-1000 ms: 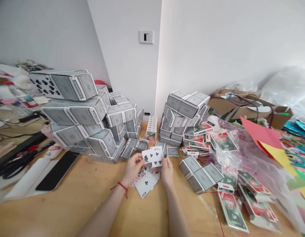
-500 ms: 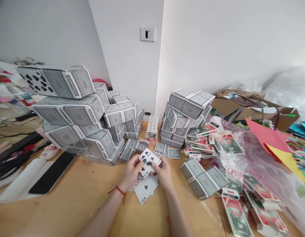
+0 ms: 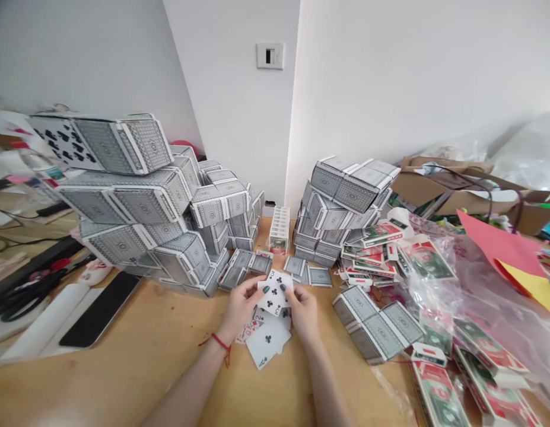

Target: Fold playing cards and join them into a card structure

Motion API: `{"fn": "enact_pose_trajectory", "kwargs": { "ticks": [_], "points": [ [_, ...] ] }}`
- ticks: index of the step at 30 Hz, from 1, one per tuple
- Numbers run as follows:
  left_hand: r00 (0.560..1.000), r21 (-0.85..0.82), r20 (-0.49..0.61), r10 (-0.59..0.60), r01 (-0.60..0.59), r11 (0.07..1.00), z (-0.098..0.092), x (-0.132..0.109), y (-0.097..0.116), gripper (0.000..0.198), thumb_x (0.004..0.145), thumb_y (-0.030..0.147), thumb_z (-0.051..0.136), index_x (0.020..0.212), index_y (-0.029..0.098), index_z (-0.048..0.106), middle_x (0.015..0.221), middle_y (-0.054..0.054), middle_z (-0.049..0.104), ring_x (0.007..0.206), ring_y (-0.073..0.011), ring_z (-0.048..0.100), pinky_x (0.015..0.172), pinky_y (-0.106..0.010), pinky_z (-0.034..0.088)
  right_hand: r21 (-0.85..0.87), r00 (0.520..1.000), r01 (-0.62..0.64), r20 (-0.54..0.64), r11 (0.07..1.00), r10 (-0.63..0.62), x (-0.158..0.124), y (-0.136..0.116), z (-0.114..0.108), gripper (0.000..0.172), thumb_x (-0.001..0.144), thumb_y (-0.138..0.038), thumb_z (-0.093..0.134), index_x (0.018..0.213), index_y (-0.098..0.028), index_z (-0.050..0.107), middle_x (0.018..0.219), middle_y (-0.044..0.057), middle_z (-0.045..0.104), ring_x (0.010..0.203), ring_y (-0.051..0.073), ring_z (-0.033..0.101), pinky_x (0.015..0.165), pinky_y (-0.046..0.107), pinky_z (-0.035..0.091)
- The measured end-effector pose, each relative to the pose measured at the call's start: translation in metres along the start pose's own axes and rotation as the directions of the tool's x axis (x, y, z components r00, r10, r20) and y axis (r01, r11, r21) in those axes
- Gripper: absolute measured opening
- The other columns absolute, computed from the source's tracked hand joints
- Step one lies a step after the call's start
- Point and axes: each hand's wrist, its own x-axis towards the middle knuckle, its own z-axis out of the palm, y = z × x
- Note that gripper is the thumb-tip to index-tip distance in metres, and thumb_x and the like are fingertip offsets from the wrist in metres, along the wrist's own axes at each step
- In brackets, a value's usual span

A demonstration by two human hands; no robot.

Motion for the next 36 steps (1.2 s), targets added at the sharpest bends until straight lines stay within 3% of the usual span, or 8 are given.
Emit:
{"fn": "enact_pose_trajectory", "kwargs": {
  "ticks": [3, 7, 15, 19, 24, 30, 36],
  "points": [
    [0.999, -0.030, 0.032, -0.030, 0.031, 0.999, 0.000, 0.001, 0.000, 0.041, 0.069, 0.030, 0.059, 0.106, 0.013, 0.056, 0.088, -0.008, 0.065, 0.078, -0.0172, 0.059, 0.067, -0.027, 0.047, 0.007, 1.000, 0.009, 0.020, 1.000, -0.009, 0.001, 0.001, -0.002, 0.035, 0.065, -0.051, 0.059, 0.067, -0.016, 0.057, 0.046, -0.003, 0.048, 0.038, 0.010, 0.039, 0.037, 0.022, 0.029],
    [1.000, 0.063, 0.025, -0.014, 0.012, 0.998, -0.002, 0.002, 0.002, 0.028, 0.071, 0.034, 0.056, 0.086, 0.013, 0.065, 0.084, -0.008, 0.067, 0.075, -0.0180, 0.059, 0.063, -0.026, 0.047, 0.010, 0.997, 0.050, 0.060, 0.999, -0.050, 0.002, 0.000, -0.003, 0.034, 0.065, -0.051, 0.061, 0.067, -0.017, 0.054, 0.045, -0.003, 0.049, 0.039, 0.011, 0.042, 0.038, 0.022, 0.033],
    [1.000, 0.147, 0.006, 0.022, -0.022, 0.989, -0.003, 0.003, -0.001, 0.024, 0.069, 0.034, 0.057, 0.077, 0.012, 0.063, 0.069, -0.004, 0.064, 0.060, -0.0131, 0.054, 0.054, -0.022, 0.042, -0.097, 0.995, 0.048, 0.094, 0.994, -0.039, -0.002, -0.002, 0.002, 0.040, 0.070, -0.056, 0.051, 0.060, -0.018, 0.049, 0.038, -0.003, 0.046, 0.034, 0.010, 0.039, 0.034, 0.021, 0.028],
    [1.000, 0.128, -0.009, 0.012, -0.011, 0.992, -0.002, 0.004, -0.001, 0.025, 0.067, 0.034, 0.060, 0.080, 0.012, 0.062, 0.070, -0.004, 0.063, 0.060, -0.0129, 0.053, 0.053, -0.021, 0.042, -0.123, 0.993, 0.063, 0.106, 0.990, -0.050, -0.003, -0.003, 0.003, 0.036, 0.067, -0.053, 0.057, 0.068, -0.017, 0.053, 0.040, -0.004, 0.046, 0.035, 0.010, 0.038, 0.034, 0.020, 0.027],
    [1.000, 0.101, -0.016, 0.000, 0.002, 0.995, -0.002, 0.004, 0.000, 0.030, 0.072, 0.039, 0.053, 0.081, 0.012, 0.063, 0.073, -0.004, 0.063, 0.062, -0.0132, 0.052, 0.053, -0.021, 0.040, -0.117, 0.993, 0.084, 0.096, 0.990, -0.072, -0.003, -0.005, 0.001, 0.037, 0.067, -0.053, 0.056, 0.060, -0.017, 0.050, 0.039, -0.005, 0.043, 0.035, 0.008, 0.036, 0.035, 0.020, 0.027],
    [0.999, 0.155, -0.046, 0.011, -0.004, 0.988, -0.003, 0.003, 0.000, 0.033, 0.073, 0.041, 0.051, 0.082, 0.012, 0.065, 0.058, 0.000, 0.058, 0.052, -0.0106, 0.046, 0.048, -0.020, 0.035, -0.095, 0.986, 0.071, 0.154, 0.993, -0.056, 0.001, 0.002, -0.003, 0.038, 0.068, -0.055, 0.053, 0.065, -0.018, 0.051, 0.040, -0.006, 0.041, 0.036, 0.009, 0.036, 0.036, 0.020, 0.026],
    [0.999, 0.147, -0.031, 0.045, -0.040, 0.988, -0.004, 0.005, -0.002, 0.029, 0.073, 0.035, 0.053, 0.087, 0.015, 0.066, 0.078, -0.004, 0.066, 0.064, -0.0141, 0.054, 0.055, -0.021, 0.041, -0.072, 0.981, 0.057, 0.191, 0.996, -0.042, 0.004, 0.008, -0.006, 0.034, 0.068, -0.051, 0.054, 0.072, -0.018, 0.054, 0.043, -0.006, 0.042, 0.037, 0.008, 0.033, 0.037, 0.020, 0.024]
  ]
}}
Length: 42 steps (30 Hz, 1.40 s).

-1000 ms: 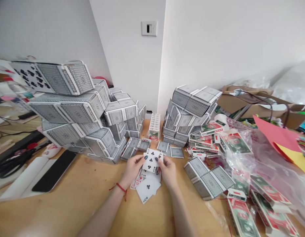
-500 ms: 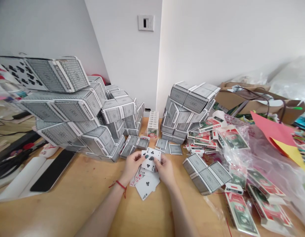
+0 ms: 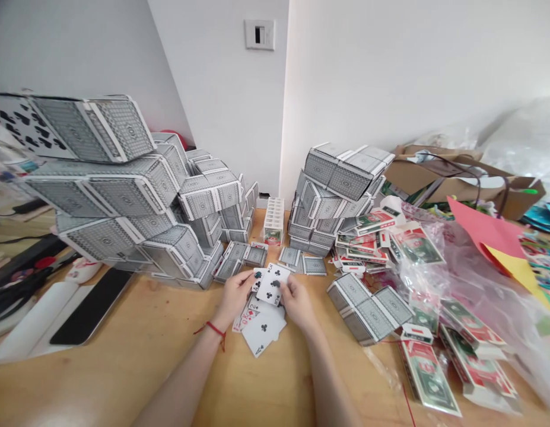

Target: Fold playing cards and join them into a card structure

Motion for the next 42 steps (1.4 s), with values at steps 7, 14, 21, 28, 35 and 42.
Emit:
{"fn": "enact_pose_trajectory", "kwargs": {
  "ticks": [7, 14, 21, 28, 35, 42],
  "points": [
    [0.996, 0.086, 0.077, 0.036, -0.043, 0.995, -0.0026, 0.0000, -0.0029, 0.028, 0.072, 0.033, 0.053, 0.089, 0.015, 0.067, 0.073, -0.004, 0.066, 0.063, -0.0140, 0.054, 0.055, -0.022, 0.042, -0.097, 0.994, 0.018, -0.107, 0.995, -0.028, -0.0013, 0.0027, 0.0010, 0.038, 0.069, -0.056, 0.051, 0.064, -0.018, 0.052, 0.042, -0.005, 0.043, 0.038, 0.009, 0.034, 0.037, 0.021, 0.024],
    [0.994, 0.122, 0.100, 0.032, -0.044, 0.992, -0.0010, 0.0008, -0.0011, 0.027, 0.071, 0.030, 0.056, 0.089, 0.013, 0.066, 0.070, -0.005, 0.065, 0.060, -0.0131, 0.054, 0.053, -0.022, 0.041, -0.132, 0.988, 0.093, -0.107, 0.987, -0.108, -0.0008, 0.0014, 0.0016, 0.041, 0.069, -0.058, 0.049, 0.071, -0.017, 0.055, 0.055, 0.001, 0.055, 0.050, 0.014, 0.045, 0.043, 0.022, 0.033],
    [0.990, 0.131, 0.128, 0.057, -0.074, 0.989, -0.0019, -0.0006, -0.0002, 0.026, 0.072, 0.029, 0.054, 0.090, 0.014, 0.065, 0.071, -0.003, 0.064, 0.060, -0.0118, 0.051, 0.053, -0.021, 0.039, -0.246, 0.988, 0.026, -0.144, 0.969, -0.063, 0.0000, -0.0018, 0.0007, 0.046, 0.072, -0.059, 0.044, 0.055, -0.017, 0.046, 0.046, -0.003, 0.043, 0.043, 0.010, 0.036, 0.039, 0.021, 0.025],
    [0.996, 0.085, 0.084, 0.026, -0.033, 0.996, -0.0017, 0.0003, 0.0009, 0.025, 0.069, 0.028, 0.057, 0.087, 0.013, 0.066, 0.072, -0.004, 0.066, 0.064, -0.0140, 0.055, 0.057, -0.022, 0.041, -0.074, 0.999, 0.035, -0.036, 0.997, -0.037, -0.0013, -0.0012, 0.0007, 0.043, 0.071, -0.056, 0.049, 0.075, -0.014, 0.057, 0.065, 0.004, 0.061, 0.054, 0.016, 0.051, 0.045, 0.023, 0.036],
    [0.985, 0.057, 0.166, 0.043, -0.053, 0.997, -0.0040, 0.0029, -0.0043, 0.028, 0.072, 0.023, 0.054, 0.097, 0.014, 0.063, 0.081, -0.005, 0.066, 0.069, -0.0145, 0.057, 0.060, -0.023, 0.043, -0.043, 0.999, 0.029, -0.037, 0.999, -0.031, -0.0005, -0.0014, 0.0001, 0.041, 0.069, -0.054, 0.054, 0.074, -0.014, 0.060, 0.068, 0.007, 0.065, 0.057, 0.019, 0.056, 0.049, 0.025, 0.040],
    [0.979, 0.014, 0.192, 0.062, -0.066, 0.998, -0.0040, 0.0039, -0.0045, 0.027, 0.072, 0.020, 0.052, 0.097, 0.014, 0.063, 0.086, -0.006, 0.065, 0.073, -0.0152, 0.057, 0.063, -0.024, 0.044, -0.044, 0.999, 0.026, -0.045, 0.999, -0.028, -0.0002, -0.0007, 0.0002, 0.038, 0.071, -0.049, 0.054, 0.076, -0.013, 0.061, 0.072, 0.008, 0.067, 0.059, 0.019, 0.058, 0.049, 0.026, 0.042]
  ]
}}
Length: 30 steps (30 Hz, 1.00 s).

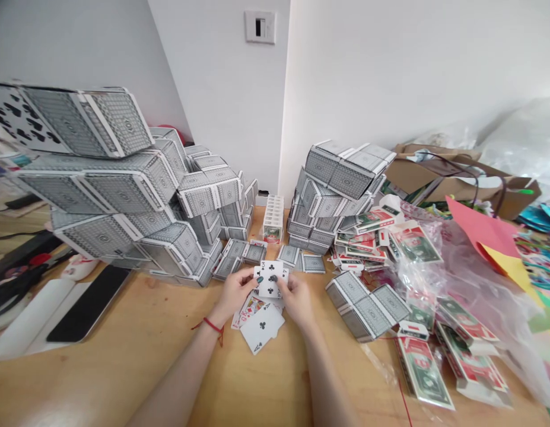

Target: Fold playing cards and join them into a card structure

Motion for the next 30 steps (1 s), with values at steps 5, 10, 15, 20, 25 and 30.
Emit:
{"fn": "enact_pose_trajectory", "kwargs": {
  "ticks": [5, 10, 15, 20, 25, 30],
  "points": [
    [1.000, 0.000, 0.000, -0.017, 0.017, 1.000, 0.000, 0.000, 0.001, 0.025, 0.072, 0.019, 0.051, 0.093, 0.014, 0.064, 0.084, -0.005, 0.065, 0.071, -0.0144, 0.056, 0.061, -0.024, 0.043, 0.031, 1.000, 0.005, -0.013, 1.000, -0.005, 0.000, -0.003, -0.001, 0.036, 0.070, -0.047, 0.056, 0.078, -0.013, 0.063, 0.076, 0.009, 0.068, 0.063, 0.020, 0.060, 0.052, 0.027, 0.044],
    [0.999, -0.009, 0.002, -0.032, 0.032, 0.999, 0.000, -0.001, 0.002, 0.023, 0.071, 0.021, 0.053, 0.089, 0.013, 0.064, 0.078, -0.005, 0.064, 0.066, -0.0133, 0.054, 0.057, -0.022, 0.041, 0.046, 1.000, 0.003, -0.010, 0.999, -0.002, 0.000, -0.005, -0.002, 0.036, 0.068, -0.047, 0.058, 0.077, -0.013, 0.064, 0.074, 0.007, 0.068, 0.063, 0.020, 0.060, 0.053, 0.027, 0.044],
    [0.995, -0.168, -0.002, -0.095, 0.093, 0.981, -0.001, -0.003, 0.005, 0.024, 0.072, 0.027, 0.053, 0.088, 0.012, 0.064, 0.059, -0.001, 0.057, 0.053, -0.0099, 0.048, 0.050, -0.021, 0.036, 0.085, 1.000, 0.005, -0.019, 0.996, -0.004, 0.001, -0.003, -0.004, 0.034, 0.068, -0.045, 0.059, 0.079, -0.013, 0.065, 0.077, 0.008, 0.068, 0.063, 0.019, 0.060, 0.054, 0.027, 0.044],
    [0.984, -0.299, 0.090, -0.152, 0.173, 0.939, -0.003, -0.004, 0.010, 0.022, 0.070, 0.028, 0.055, 0.080, 0.011, 0.064, 0.051, 0.003, 0.047, 0.047, -0.0068, 0.039, 0.047, -0.020, 0.031, 0.126, 0.998, 0.016, -0.062, 0.992, -0.008, 0.003, -0.002, -0.006, 0.034, 0.066, -0.044, 0.062, 0.080, -0.013, 0.067, 0.078, 0.008, 0.069, 0.065, 0.020, 0.059, 0.055, 0.027, 0.044],
    [0.977, -0.299, 0.113, -0.183, 0.209, 0.931, -0.003, -0.004, 0.014, 0.024, 0.068, 0.032, 0.057, 0.078, 0.011, 0.064, 0.052, 0.002, 0.046, 0.049, -0.0074, 0.038, 0.048, -0.021, 0.031, 0.164, 0.998, 0.000, -0.059, 0.986, 0.009, 0.003, -0.003, -0.006, 0.036, 0.063, -0.046, 0.064, 0.079, -0.014, 0.068, 0.079, 0.008, 0.069, 0.066, 0.020, 0.060, 0.057, 0.029, 0.044],
    [0.972, -0.376, 0.127, -0.197, 0.231, 0.897, -0.003, -0.005, 0.014, 0.026, 0.068, 0.034, 0.059, 0.079, 0.011, 0.064, 0.054, 0.002, 0.046, 0.049, -0.0064, 0.036, 0.048, -0.020, 0.031, 0.175, 0.998, -0.008, -0.063, 0.985, 0.019, 0.001, -0.003, -0.005, 0.036, 0.063, -0.045, 0.064, 0.080, -0.013, 0.067, 0.078, 0.009, 0.068, 0.066, 0.020, 0.059, 0.056, 0.028, 0.044]
  ]
}}
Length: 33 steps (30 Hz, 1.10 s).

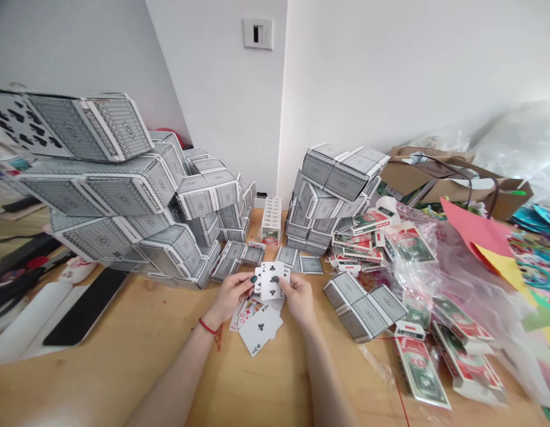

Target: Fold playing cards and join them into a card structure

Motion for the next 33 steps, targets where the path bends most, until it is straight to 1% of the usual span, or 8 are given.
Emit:
{"fn": "enact_pose_trajectory", "kwargs": {
  "ticks": [4, 9, 16, 20, 24, 27, 30, 33],
  "points": [
    [1.000, -0.012, 0.028, 0.006, -0.005, 1.000, 0.001, -0.001, 0.000, 0.025, 0.069, 0.033, 0.058, 0.080, 0.011, 0.064, 0.056, 0.002, 0.045, 0.050, -0.0059, 0.035, 0.048, -0.019, 0.030, 0.020, 1.000, 0.004, -0.016, 1.000, -0.004, 0.000, 0.002, 0.000, 0.033, 0.064, -0.044, 0.063, 0.078, -0.013, 0.067, 0.075, 0.007, 0.068, 0.063, 0.018, 0.058, 0.056, 0.027, 0.042],
    [0.999, 0.038, 0.050, 0.012, -0.014, 0.999, 0.002, -0.001, 0.000, 0.026, 0.072, 0.035, 0.056, 0.071, 0.010, 0.062, 0.056, 0.001, 0.046, 0.050, -0.0062, 0.036, 0.047, -0.019, 0.030, 0.035, 0.998, -0.001, -0.058, 0.999, 0.003, 0.000, 0.002, 0.001, 0.033, 0.063, -0.045, 0.064, 0.070, -0.013, 0.066, 0.070, 0.007, 0.067, 0.060, 0.018, 0.057, 0.056, 0.027, 0.042],
    [0.999, 0.032, 0.044, 0.013, -0.014, 0.999, 0.003, 0.000, 0.002, 0.025, 0.071, 0.036, 0.057, 0.067, 0.011, 0.061, 0.052, 0.002, 0.045, 0.048, -0.0061, 0.036, 0.046, -0.019, 0.032, 0.044, 0.997, 0.000, -0.081, 0.999, 0.003, -0.002, 0.002, 0.002, 0.031, 0.064, -0.043, 0.063, 0.071, -0.013, 0.064, 0.070, 0.007, 0.066, 0.062, 0.019, 0.056, 0.057, 0.028, 0.043],
    [0.999, 0.043, 0.037, 0.017, -0.019, 0.999, 0.004, 0.001, -0.003, 0.028, 0.070, 0.038, 0.058, 0.072, 0.011, 0.063, 0.056, 0.001, 0.049, 0.050, -0.0070, 0.039, 0.046, -0.020, 0.032, 0.023, 0.995, 0.008, -0.098, 1.000, -0.006, -0.001, 0.004, 0.002, 0.033, 0.064, -0.045, 0.063, 0.071, -0.013, 0.065, 0.069, 0.007, 0.066, 0.061, 0.019, 0.057, 0.056, 0.028, 0.043],
    [1.000, 0.068, -0.003, 0.015, -0.014, 0.998, 0.007, 0.004, -0.011, 0.031, 0.068, 0.040, 0.059, 0.077, 0.010, 0.065, 0.059, -0.001, 0.055, 0.051, -0.0073, 0.042, 0.047, -0.019, 0.033, 0.005, 0.991, 0.008, -0.132, 1.000, -0.007, -0.001, 0.004, 0.004, 0.033, 0.064, -0.045, 0.063, 0.070, -0.013, 0.065, 0.067, 0.007, 0.066, 0.058, 0.018, 0.056, 0.053, 0.027, 0.042],
    [0.998, 0.101, -0.046, 0.037, -0.032, 0.994, 0.009, 0.006, -0.013, 0.034, 0.065, 0.039, 0.062, 0.084, 0.010, 0.066, 0.070, -0.006, 0.063, 0.062, -0.0118, 0.052, 0.054, -0.022, 0.040, -0.007, 0.988, 0.001, -0.155, 1.000, -0.002, -0.003, 0.004, 0.006, 0.031, 0.064, -0.043, 0.063, 0.069, -0.013, 0.065, 0.063, 0.006, 0.065, 0.057, 0.018, 0.055, 0.052, 0.027, 0.042],
    [0.997, 0.101, -0.072, 0.041, -0.034, 0.994, 0.012, 0.006, -0.011, 0.036, 0.063, 0.036, 0.065, 0.089, 0.011, 0.066, 0.078, -0.009, 0.066, 0.071, -0.0162, 0.056, 0.060, -0.025, 0.044, -0.016, 0.985, -0.008, -0.174, 1.000, 0.005, -0.006, 0.003, 0.009, 0.030, 0.065, -0.042, 0.062, 0.069, -0.012, 0.065, 0.062, 0.006, 0.065, 0.055, 0.018, 0.055, 0.050, 0.026, 0.041],
    [0.990, 0.122, -0.129, 0.055, -0.039, 0.992, 0.014, 0.006, -0.011, 0.033, 0.062, 0.033, 0.066, 0.086, 0.011, 0.066, 0.078, -0.009, 0.066, 0.068, -0.0156, 0.057, 0.058, -0.025, 0.044, -0.015, 0.983, -0.021, -0.185, 1.000, 0.018, -0.008, 0.000, 0.011, 0.031, 0.063, -0.044, 0.063, 0.065, -0.013, 0.065, 0.062, 0.005, 0.065, 0.052, 0.018, 0.054, 0.047, 0.026, 0.040]
  ]
}}
